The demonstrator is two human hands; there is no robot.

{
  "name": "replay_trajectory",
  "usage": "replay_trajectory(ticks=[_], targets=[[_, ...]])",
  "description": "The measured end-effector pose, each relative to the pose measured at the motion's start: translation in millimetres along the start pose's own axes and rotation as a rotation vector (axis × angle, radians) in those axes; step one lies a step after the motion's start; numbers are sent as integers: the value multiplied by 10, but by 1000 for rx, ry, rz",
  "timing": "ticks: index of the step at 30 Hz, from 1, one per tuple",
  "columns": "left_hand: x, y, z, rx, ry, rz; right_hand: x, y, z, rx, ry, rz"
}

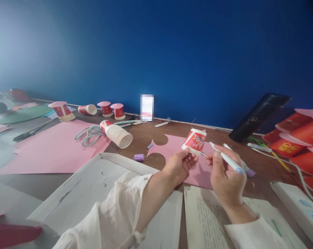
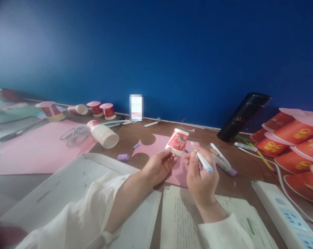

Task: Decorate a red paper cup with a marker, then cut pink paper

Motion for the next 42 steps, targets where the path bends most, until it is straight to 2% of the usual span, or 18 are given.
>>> replay_trajectory(ticks=[6, 10, 14, 21, 27, 33, 42], targets=[[-4, -10, 10, -2, -6, -8, -10, -241, -29, 215, -117, 46], [8, -13, -13, -11, -19, 2, 25, -358, -69, 264, -134, 110], [20, -15, -32, -19, -6, 8, 53, -451, -110, 302, -91, 70], [11, -16, -30, -31, 19, 7, 68, -435, -92, 227, -70, 64], [5, -18, -12, -40, 9, 7, 72, -440, -89, 323, -57, 82], [9, -17, -15, -41, 18, 15, 69, -484, -96, 252, -49, 69], [24, -13, -31, -52, 18, 10, 59, -430, -64, 262, -45, 9]])
Point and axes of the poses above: each hand's wrist, its own z-axis towards the middle knuckle, its own x-axis out of the palm, y = z × x, the point moved 5 cm from there along z, towards the middle knuckle, and after that the axes turned 13 degrees about -x, right-handed, at the moved point
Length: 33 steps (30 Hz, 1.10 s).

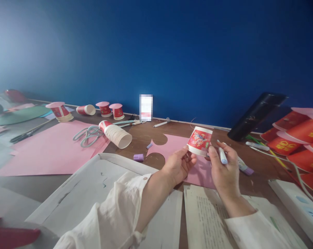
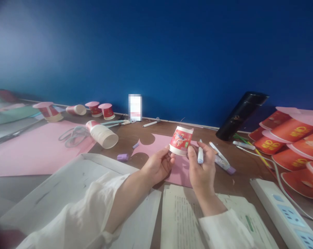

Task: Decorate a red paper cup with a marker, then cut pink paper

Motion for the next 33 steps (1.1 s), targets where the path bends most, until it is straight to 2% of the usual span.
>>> replay_trajectory(ticks=[4, 8, 17, 24, 33], targets=[[-9, -3, -3, -5, -10, 0, -14, 37, 6, 20, -6, -20], [-13, -10, 6, -16, -12, 18, -19, -14, -9, 134, 1, 13], [-2, 10, 9, -66, 6, 114, 99, -128, -57, 397, 1, 422], [-38, 36, 40, -85, -4, 146, 166, -85, -47, 405, 48, 602], [-51, 81, 58, -69, 89, 208, 241, -86, -14, 454, 88, 747]])
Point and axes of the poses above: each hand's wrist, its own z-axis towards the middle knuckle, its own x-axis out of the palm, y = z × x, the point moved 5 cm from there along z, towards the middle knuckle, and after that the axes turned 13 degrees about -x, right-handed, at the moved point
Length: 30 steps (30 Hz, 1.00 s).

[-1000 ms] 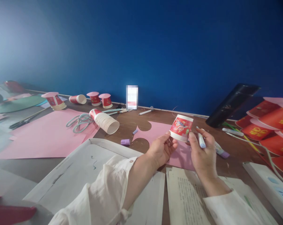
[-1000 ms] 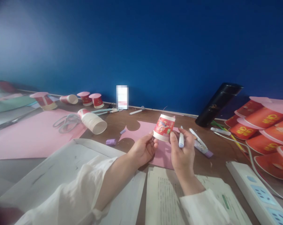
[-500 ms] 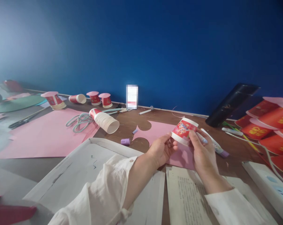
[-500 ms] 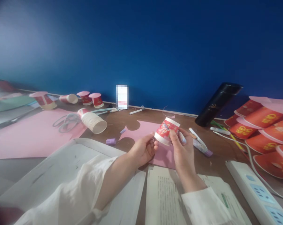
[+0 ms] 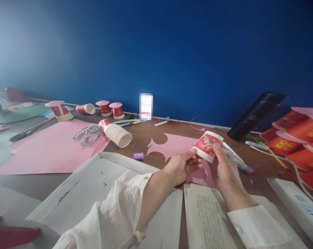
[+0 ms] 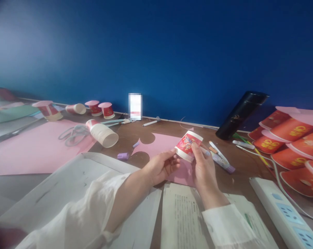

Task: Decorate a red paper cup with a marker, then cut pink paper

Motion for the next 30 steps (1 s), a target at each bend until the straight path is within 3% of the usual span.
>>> replay_trajectory(ticks=[11, 20, 30], targets=[[42, -6, -42, 8, 8, 5, -18, 10, 16, -46, -14, -7], [9, -17, -7, 74, -4, -8, -104, -14, -10, 9, -203, -2], [76, 20, -21, 84, -32, 209, -161, -49, 16, -30, -192, -28]])
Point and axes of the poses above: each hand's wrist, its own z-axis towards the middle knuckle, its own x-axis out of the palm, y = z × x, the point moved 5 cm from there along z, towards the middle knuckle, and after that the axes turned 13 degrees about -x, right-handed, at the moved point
